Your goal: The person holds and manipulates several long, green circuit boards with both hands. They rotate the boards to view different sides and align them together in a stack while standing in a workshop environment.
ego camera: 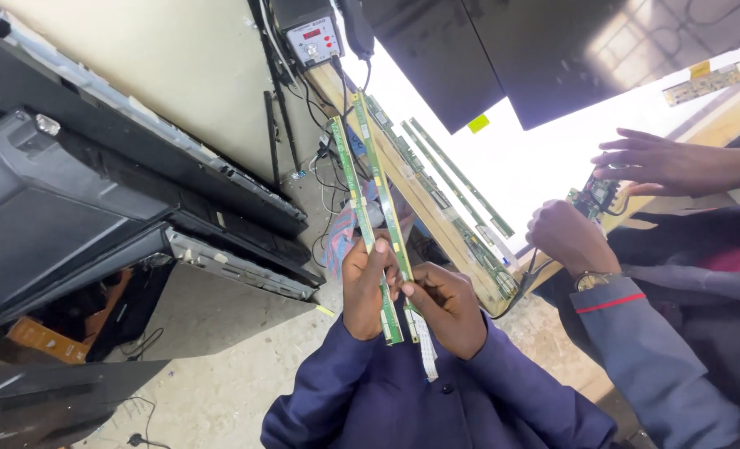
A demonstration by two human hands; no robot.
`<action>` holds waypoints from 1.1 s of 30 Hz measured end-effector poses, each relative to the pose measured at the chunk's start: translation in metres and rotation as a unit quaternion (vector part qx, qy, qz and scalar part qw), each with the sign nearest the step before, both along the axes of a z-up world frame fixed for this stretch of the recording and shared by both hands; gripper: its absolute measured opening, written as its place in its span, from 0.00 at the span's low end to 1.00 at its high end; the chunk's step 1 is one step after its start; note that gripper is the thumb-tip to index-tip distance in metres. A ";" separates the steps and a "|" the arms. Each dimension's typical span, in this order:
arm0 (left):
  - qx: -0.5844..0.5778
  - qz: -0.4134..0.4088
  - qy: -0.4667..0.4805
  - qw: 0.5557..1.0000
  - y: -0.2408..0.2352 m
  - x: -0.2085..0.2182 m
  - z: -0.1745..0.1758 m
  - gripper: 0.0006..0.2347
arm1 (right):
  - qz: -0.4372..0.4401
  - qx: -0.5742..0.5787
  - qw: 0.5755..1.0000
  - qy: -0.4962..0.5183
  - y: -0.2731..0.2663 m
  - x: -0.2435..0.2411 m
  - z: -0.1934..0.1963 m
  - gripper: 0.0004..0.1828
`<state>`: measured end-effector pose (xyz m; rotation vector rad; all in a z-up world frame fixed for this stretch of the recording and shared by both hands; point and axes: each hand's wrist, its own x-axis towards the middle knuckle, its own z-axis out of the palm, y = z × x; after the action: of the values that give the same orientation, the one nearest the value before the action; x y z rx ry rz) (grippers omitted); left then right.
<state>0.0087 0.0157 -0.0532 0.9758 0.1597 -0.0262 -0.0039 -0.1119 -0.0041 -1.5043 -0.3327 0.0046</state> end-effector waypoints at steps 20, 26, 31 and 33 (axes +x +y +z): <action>0.101 0.067 -0.026 0.992 0.008 0.000 0.029 0.09 | -0.187 -0.657 0.726 0.079 -0.140 0.113 -0.208 0.16; 0.107 0.058 -0.033 0.992 0.008 0.000 0.018 0.09 | -0.191 -0.663 0.719 0.083 -0.145 0.118 -0.205 0.09; 0.106 0.053 -0.034 0.992 0.009 0.003 0.021 0.09 | -0.218 -0.614 0.751 0.105 -0.146 0.120 -0.185 0.05; 0.107 0.046 -0.032 0.993 0.011 0.002 0.018 0.08 | -0.233 -0.588 0.767 0.113 -0.152 0.120 -0.184 0.03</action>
<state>0.0108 0.0263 -0.0350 1.1800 0.1502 0.1079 0.1165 -0.2638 -0.1880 -2.7812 0.3565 -0.0013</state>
